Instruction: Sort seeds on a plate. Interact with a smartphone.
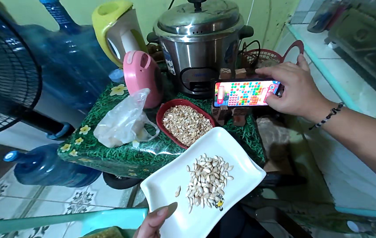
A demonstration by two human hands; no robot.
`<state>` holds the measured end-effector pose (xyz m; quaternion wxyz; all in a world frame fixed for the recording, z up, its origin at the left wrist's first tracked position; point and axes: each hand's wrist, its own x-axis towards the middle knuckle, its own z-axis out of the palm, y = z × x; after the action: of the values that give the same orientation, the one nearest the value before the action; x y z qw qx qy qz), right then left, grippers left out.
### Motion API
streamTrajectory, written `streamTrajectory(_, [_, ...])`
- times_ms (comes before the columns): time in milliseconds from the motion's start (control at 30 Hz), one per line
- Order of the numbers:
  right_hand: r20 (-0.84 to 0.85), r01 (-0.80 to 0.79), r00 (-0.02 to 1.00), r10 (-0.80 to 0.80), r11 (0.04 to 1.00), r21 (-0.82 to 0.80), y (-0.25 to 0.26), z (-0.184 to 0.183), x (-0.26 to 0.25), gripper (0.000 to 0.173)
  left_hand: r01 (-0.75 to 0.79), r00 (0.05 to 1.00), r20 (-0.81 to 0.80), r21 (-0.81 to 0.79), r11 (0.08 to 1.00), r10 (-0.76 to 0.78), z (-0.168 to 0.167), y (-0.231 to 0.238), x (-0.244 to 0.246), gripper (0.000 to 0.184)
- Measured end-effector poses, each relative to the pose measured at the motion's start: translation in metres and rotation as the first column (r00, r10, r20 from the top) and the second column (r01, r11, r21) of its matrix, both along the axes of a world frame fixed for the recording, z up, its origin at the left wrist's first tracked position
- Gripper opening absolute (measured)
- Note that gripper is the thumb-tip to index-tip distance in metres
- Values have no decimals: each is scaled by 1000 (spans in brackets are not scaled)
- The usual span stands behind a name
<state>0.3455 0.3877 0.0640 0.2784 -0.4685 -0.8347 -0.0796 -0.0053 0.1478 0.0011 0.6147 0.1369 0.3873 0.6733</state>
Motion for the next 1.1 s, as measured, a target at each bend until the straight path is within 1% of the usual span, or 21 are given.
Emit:
streamTrajectory(333, [-15, -30, 999, 29, 999, -13, -1, -3, -1, 57, 8, 1000, 1, -1, 1000, -8, 3, 0, 1, 17])
streamTrajectory(800, [-16, -23, 1000, 23, 1000, 4, 0, -4, -2, 49, 4, 1000, 8, 12, 1000, -4, 2, -1, 1, 17])
streamTrajectory(1100, [-5, -32, 999, 32, 999, 3, 0, -4, -2, 54, -10, 1000, -5, 2, 1000, 10, 3, 0, 1, 18])
